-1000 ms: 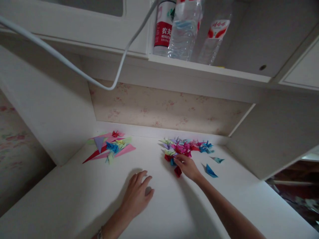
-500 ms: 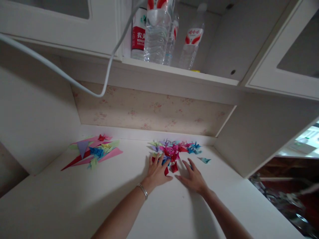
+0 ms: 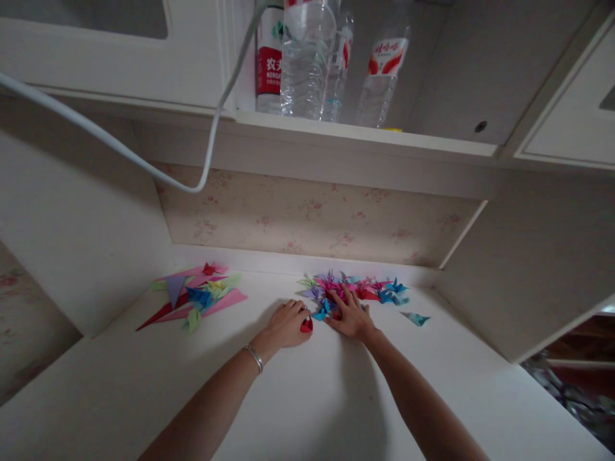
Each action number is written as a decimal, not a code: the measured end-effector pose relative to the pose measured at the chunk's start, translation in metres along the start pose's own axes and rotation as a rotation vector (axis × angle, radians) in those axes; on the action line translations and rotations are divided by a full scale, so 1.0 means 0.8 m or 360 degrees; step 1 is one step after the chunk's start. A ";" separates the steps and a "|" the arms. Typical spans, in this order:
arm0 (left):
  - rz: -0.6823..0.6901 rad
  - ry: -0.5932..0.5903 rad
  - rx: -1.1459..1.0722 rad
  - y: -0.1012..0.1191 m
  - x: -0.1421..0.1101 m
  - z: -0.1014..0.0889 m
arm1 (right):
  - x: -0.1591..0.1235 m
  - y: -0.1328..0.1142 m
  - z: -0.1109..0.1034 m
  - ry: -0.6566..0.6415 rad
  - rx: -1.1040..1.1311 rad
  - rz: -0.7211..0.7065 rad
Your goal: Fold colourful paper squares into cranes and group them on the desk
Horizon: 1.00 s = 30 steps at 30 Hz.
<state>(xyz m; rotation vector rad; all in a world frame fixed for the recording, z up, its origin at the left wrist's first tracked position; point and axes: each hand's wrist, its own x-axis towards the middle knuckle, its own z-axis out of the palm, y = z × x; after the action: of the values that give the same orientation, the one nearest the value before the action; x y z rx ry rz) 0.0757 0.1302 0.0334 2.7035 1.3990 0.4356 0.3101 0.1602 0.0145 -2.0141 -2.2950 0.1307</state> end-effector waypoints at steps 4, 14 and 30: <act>-0.0103 0.0031 0.0056 -0.031 -0.041 -0.017 | 0.042 -0.027 -0.004 -0.0054 -0.0082 -0.0071; -0.0331 0.0159 0.0030 -0.112 -0.092 -0.019 | 0.097 -0.070 0.003 -0.0004 -0.0141 -0.0115; -0.0648 0.0389 -0.0055 -0.202 -0.094 -0.043 | 0.046 -0.109 -0.025 0.0062 -0.0154 -0.0430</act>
<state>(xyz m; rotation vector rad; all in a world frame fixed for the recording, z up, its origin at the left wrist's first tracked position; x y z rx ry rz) -0.1028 0.1614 0.0200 2.3083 1.9246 0.7595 0.2222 0.1854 0.0451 -1.7054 -2.5644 -0.0377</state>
